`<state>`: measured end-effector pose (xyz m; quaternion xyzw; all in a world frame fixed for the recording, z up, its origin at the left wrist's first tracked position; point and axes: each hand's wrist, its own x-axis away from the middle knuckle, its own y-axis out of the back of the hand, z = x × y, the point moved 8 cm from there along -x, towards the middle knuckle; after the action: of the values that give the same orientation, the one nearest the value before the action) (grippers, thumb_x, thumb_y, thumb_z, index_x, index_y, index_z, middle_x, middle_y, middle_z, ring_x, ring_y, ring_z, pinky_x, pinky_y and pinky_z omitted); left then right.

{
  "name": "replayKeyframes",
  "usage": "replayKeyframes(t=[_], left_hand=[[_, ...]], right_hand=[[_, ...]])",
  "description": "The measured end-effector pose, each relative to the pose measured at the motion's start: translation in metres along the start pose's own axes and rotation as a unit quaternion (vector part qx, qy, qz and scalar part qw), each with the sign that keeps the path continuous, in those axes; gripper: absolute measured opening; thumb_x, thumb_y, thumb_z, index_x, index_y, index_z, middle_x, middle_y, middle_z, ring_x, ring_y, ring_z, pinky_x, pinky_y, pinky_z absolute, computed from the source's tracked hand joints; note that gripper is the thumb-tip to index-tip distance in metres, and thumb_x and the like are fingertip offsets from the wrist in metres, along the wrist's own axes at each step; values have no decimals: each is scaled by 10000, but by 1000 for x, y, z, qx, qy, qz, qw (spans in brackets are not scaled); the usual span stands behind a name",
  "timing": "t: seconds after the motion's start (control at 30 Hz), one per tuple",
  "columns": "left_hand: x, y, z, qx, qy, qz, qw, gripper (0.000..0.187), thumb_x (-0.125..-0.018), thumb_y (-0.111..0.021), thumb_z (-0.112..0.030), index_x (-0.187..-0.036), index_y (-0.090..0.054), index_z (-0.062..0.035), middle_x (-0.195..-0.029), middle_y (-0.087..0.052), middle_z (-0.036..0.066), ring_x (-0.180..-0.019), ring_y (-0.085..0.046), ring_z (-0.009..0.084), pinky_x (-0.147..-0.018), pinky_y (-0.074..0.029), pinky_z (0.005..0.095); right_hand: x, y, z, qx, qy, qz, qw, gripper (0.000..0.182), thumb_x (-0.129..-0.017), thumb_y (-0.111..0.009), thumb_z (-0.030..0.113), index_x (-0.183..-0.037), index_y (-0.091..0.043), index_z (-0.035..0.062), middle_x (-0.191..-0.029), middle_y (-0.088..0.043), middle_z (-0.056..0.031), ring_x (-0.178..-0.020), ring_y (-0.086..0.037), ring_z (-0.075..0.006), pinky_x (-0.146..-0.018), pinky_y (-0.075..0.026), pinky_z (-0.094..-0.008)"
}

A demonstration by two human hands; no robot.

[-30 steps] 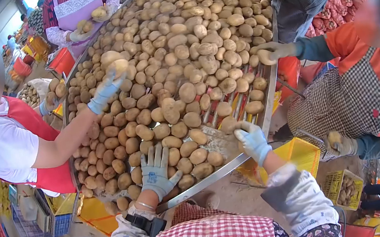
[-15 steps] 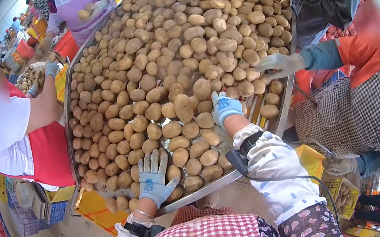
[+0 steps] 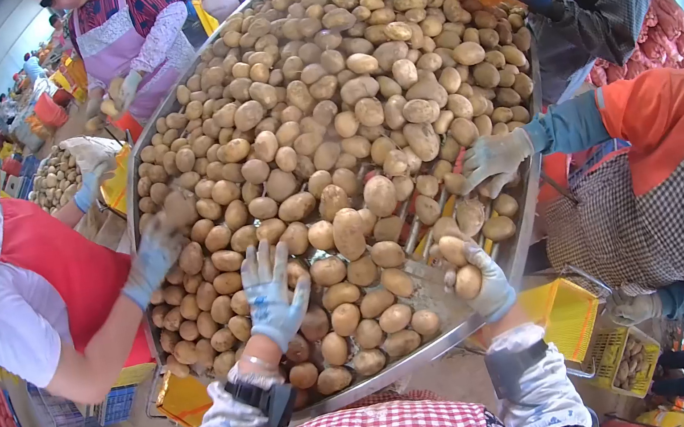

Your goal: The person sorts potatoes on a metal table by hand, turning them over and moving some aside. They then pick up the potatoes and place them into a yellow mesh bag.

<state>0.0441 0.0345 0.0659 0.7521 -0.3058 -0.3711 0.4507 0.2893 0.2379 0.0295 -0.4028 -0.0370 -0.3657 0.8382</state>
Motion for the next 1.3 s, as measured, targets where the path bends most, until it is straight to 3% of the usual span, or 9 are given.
replayKeyframes(t=[0.13,0.27,0.4,0.57,0.7,0.93,1.03,1.23,1.3], left_hand=[[10,-41,-37,53,-79,120,988,709,-804,-570,-507,-1369,-450,-96,-1505,-234,200,-1412,-121,410,-1146,-47,527],[-29,4,-56,244,-176,99,948,360,-824,-582,-294,-1134,-594,-111,-1174,-583,198,-873,-645,350,-757,-509,457],[-146,1,-12,2,-124,-91,988,583,-809,-601,-201,-1362,-440,-109,-1334,-483,190,-1097,-541,369,-920,-440,459],[-219,-68,21,-192,-21,119,974,455,-805,-582,-216,-1251,-527,-142,-1215,-554,134,-1011,-602,298,-820,-488,438],[-202,-18,13,126,-22,-115,985,397,-796,-635,-238,-1157,-578,-81,-1009,-614,155,-946,-608,342,-827,-496,436],[-133,2,-130,229,-304,38,924,425,-778,-591,-207,-1167,-555,-40,-1089,-587,212,-1036,-557,391,-907,-455,436],[-170,-32,-15,-80,-37,-80,993,572,-831,-546,-421,-1303,-505,-100,-1376,-424,205,-1310,-331,395,-1102,-181,540],[-107,-62,-32,-8,-193,142,971,628,-841,-534,-432,-1299,-485,-4,-1358,-467,191,-1290,-405,328,-1103,-251,473],[-135,-62,-28,30,-66,386,920,519,-855,-537,-358,-1280,-506,-61,-1313,-519,159,-1205,-484,306,-1025,-357,454]], right_hand=[[9,-6,-9,157,2,-92,983,455,-937,-531,422,-1018,-639,-12,-836,-639,-92,-676,-571,-169,-631,-485,-284],[13,-6,-25,136,-5,-117,984,381,-947,-546,339,-1157,-588,23,-936,-626,-34,-816,-564,-139,-743,-476,-284],[10,-2,-27,158,-2,-90,983,413,-924,-580,265,-1281,-519,68,-1074,-610,-68,-862,-608,-166,-715,-515,-277],[8,-26,-17,-29,-47,-14,998,521,-894,-584,223,-1372,-425,89,-1205,-578,-101,-909,-633,-218,-745,-538,-315],[-6,-29,-21,-77,-94,34,992,509,-942,-505,334,-1390,-401,115,-1290,-540,-89,-1018,-590,-257,-815,-506,-382],[-29,-67,-28,-136,-81,124,980,630,-900,-518,532,-1298,-472,46,-1247,-555,-125,-1074,-570,-262,-884,-489,-404],[-13,-78,-21,-189,-103,151,965,630,-878,-580,508,-1268,-481,24,-1191,-572,-127,-1084,-567,-262,-963,-455,-454],[-10,-31,-8,-53,-7,-8,999,456,-897,-603,395,-1197,-547,56,-1194,-576,-128,-1108,-554,-293,-963,-453,-474],[-15,-24,-12,-71,11,7,997,527,-902,-562,472,-1188,-558,29,-1183,-588,-158,-1064,-585,-320,-926,-480,-476]])
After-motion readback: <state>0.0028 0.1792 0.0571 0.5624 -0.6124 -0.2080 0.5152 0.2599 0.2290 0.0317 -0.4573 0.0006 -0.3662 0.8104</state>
